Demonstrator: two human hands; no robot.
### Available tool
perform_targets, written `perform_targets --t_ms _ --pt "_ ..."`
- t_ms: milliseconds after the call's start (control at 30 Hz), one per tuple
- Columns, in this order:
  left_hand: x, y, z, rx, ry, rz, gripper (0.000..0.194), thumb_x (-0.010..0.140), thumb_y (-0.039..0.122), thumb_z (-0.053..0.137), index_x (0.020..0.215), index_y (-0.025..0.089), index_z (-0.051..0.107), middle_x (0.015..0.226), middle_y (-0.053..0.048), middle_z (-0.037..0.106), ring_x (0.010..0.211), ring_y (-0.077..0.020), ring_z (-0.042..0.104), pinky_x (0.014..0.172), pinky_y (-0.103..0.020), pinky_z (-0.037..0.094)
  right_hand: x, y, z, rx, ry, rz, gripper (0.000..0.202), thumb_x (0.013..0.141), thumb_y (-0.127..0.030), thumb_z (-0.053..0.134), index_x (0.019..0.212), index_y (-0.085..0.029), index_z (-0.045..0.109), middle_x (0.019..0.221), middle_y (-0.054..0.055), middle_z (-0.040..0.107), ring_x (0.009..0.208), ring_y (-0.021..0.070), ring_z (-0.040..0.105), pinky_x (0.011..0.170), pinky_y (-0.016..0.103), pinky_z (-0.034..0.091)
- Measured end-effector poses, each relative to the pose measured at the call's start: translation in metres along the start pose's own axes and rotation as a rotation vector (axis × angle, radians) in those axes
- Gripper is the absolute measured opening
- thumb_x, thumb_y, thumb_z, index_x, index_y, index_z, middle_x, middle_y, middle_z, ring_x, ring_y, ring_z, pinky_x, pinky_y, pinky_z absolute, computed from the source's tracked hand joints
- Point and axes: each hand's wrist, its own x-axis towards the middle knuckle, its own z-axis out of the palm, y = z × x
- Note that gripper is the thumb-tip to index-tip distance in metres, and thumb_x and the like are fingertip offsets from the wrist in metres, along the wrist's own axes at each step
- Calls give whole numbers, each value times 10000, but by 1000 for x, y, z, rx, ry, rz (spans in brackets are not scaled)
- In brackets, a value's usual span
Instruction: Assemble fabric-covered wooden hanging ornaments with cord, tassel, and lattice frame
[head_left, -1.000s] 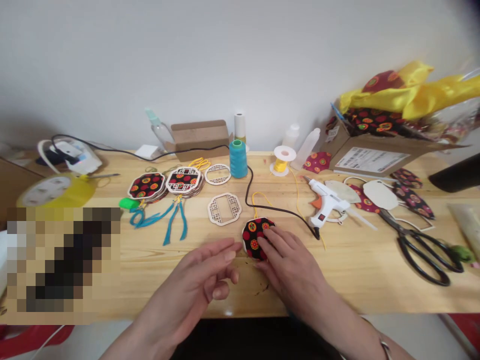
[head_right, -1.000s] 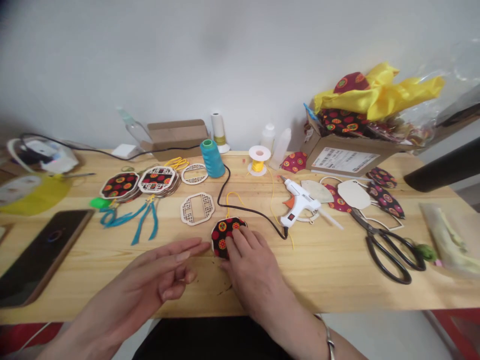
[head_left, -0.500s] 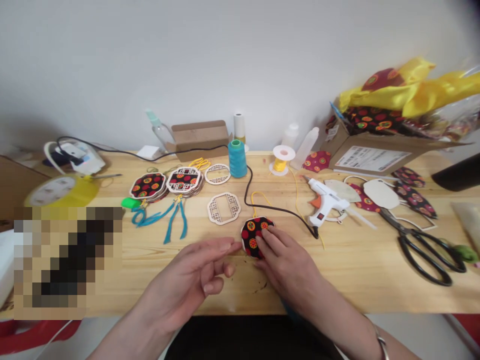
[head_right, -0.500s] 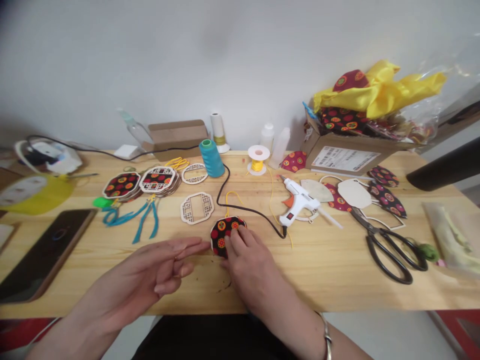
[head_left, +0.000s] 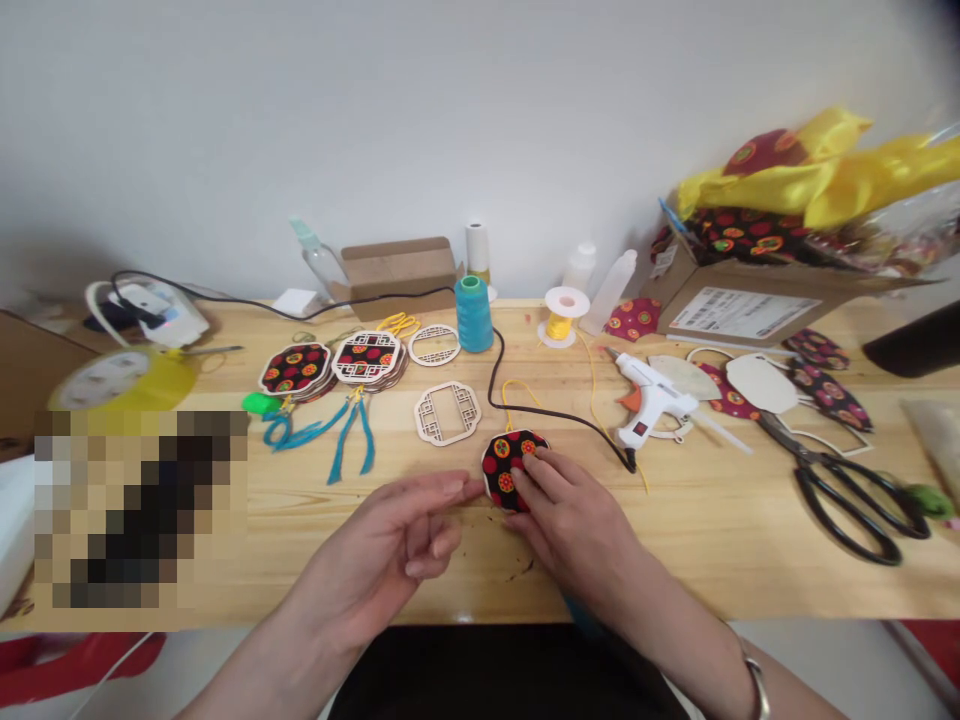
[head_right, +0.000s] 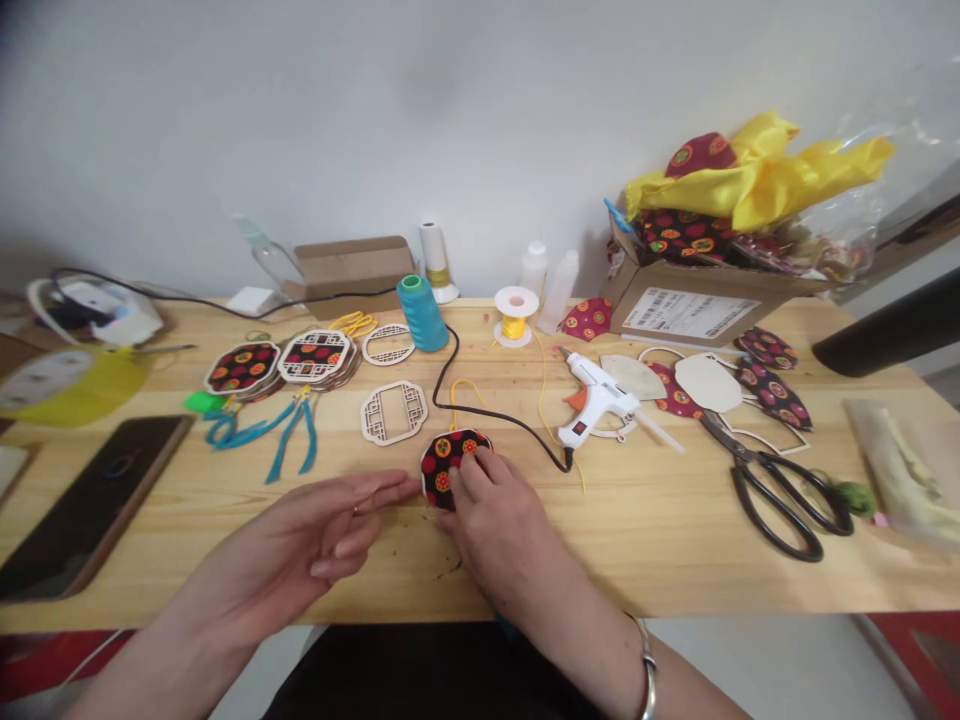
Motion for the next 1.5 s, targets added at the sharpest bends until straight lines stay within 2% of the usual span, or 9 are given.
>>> perform_targets --t_ms 300,533,633,733,833,1033,1233,1367,1500 --pt "1 0 1 26 -10 16 147 711 180 717 835 104 700 1021 -128 683 437 3 367 381 -153 144 -3 1 2 69 4 30 214 824 -244 652 973 -94 682 988 151 680 998 276 610 902 421 541" --pt "6 -2 0 58 -33 28 145 724 201 717 842 117 706 996 -93 664 440 11 359 382 -158 135 -2 3 -3 109 67 5 211 871 -195 573 1007 -78 683 1008 162 689 973 249 627 868 401 568" --pt "9 -4 -1 73 -51 38 153 705 208 740 827 123 706 877 -58 648 438 7 340 386 -164 130 -4 5 -2 152 63 34 241 875 -208 567 1048 -78 672 1029 165 686 1014 263 620 858 419 576" --pt "13 -5 0 105 -87 31 182 676 227 773 813 130 703 590 38 495 423 -5 287 391 -171 108 -7 7 0 185 84 48 244 876 -223 573 1050 -87 677 1054 166 681 1034 267 617 862 425 577" --pt "17 -6 4 171 -134 33 220 690 277 768 858 151 702 505 92 340 416 -15 242 403 -180 88 -9 8 1 205 113 59 260 882 -230 570 1067 -82 674 1066 169 681 1036 265 618 869 423 576" --pt "26 -8 11 381 -64 164 248 725 338 727 895 161 691 600 54 476 432 -23 292 418 -190 140 -14 10 4 257 175 85 272 887 -233 567 1102 -99 667 1080 165 676 1046 260 619 878 430 572" --pt "36 -10 18 572 21 336 188 748 336 695 753 159 631 584 25 573 531 -91 497 502 -201 364 -17 10 7 290 211 95 281 886 -246 568 1107 -102 663 1082 162 674 1066 264 611 872 437 574" --pt "40 -15 27 572 42 363 243 711 338 723 722 183 536 599 27 609 509 -115 549 490 -222 425 -17 10 6 288 213 101 272 888 -231 564 1101 -95 665 1100 159 673 1075 259 602 899 420 565" --pt "43 -22 32 524 23 320 271 721 344 714 840 184 530 610 36 602 528 -133 579 503 -246 484 -16 10 7 281 221 84 285 895 -214 545 1093 -46 663 1095 180 673 1084 267 595 912 415 561"
